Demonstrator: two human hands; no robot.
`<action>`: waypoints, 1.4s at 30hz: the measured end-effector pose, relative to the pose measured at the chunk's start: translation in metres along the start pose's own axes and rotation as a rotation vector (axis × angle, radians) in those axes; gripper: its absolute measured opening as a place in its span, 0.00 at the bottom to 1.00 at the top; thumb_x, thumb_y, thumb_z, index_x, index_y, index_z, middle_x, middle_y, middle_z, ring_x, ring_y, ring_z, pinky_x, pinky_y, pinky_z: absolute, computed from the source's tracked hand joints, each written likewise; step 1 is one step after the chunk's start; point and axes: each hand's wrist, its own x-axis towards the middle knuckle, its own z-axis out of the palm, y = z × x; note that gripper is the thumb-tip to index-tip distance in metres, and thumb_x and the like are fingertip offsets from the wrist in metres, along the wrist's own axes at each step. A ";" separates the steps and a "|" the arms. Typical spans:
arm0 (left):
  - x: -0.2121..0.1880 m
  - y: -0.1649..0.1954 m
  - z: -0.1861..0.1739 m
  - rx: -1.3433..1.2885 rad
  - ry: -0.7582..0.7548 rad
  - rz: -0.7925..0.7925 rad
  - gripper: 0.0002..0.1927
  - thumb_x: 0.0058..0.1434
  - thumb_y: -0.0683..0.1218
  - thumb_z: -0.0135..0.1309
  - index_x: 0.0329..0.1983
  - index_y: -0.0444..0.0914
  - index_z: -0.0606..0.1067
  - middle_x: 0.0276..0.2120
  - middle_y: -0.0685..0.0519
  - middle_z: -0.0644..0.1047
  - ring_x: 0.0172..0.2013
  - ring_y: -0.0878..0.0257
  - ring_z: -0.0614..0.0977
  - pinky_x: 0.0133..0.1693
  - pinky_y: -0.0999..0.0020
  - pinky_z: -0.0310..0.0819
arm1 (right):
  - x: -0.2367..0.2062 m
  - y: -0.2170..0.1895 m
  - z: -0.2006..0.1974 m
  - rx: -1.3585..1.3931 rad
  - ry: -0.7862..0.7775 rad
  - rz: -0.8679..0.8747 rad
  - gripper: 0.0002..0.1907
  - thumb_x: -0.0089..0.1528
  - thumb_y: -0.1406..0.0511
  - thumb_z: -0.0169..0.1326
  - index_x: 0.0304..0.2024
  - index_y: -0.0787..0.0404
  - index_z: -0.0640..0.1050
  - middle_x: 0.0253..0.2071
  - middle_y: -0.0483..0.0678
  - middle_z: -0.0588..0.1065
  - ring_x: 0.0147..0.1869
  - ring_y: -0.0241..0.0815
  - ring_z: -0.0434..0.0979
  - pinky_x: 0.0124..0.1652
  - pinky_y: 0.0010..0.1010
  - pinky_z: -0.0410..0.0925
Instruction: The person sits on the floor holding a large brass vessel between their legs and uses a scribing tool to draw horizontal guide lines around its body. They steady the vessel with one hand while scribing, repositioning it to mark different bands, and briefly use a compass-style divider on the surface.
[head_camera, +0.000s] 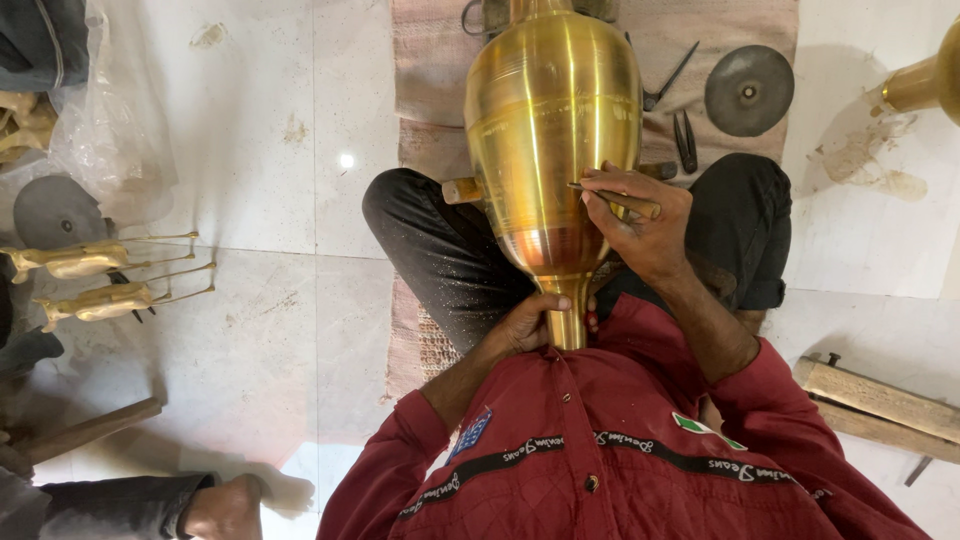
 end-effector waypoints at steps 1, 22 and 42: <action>0.000 0.000 0.000 0.007 0.014 0.001 0.30 0.57 0.48 0.61 0.61 0.30 0.70 0.48 0.45 0.78 0.48 0.52 0.81 0.56 0.51 0.75 | 0.000 0.000 0.000 0.001 -0.001 0.009 0.09 0.65 0.74 0.62 0.48 0.65 0.83 0.49 0.53 0.82 0.58 0.45 0.83 0.68 0.41 0.72; -0.002 0.000 -0.003 0.018 0.019 -0.019 0.29 0.58 0.49 0.61 0.59 0.28 0.72 0.48 0.44 0.79 0.50 0.52 0.82 0.57 0.51 0.76 | -0.007 0.002 0.001 -0.039 -0.035 -0.054 0.07 0.66 0.73 0.62 0.47 0.63 0.83 0.47 0.53 0.82 0.58 0.46 0.84 0.66 0.41 0.74; -0.004 0.008 0.014 -0.030 -0.005 -0.011 0.31 0.60 0.48 0.62 0.62 0.27 0.70 0.49 0.43 0.79 0.50 0.50 0.82 0.58 0.51 0.75 | -0.015 -0.002 -0.001 -0.022 -0.030 -0.025 0.07 0.65 0.72 0.62 0.46 0.63 0.83 0.45 0.52 0.82 0.57 0.46 0.84 0.65 0.40 0.74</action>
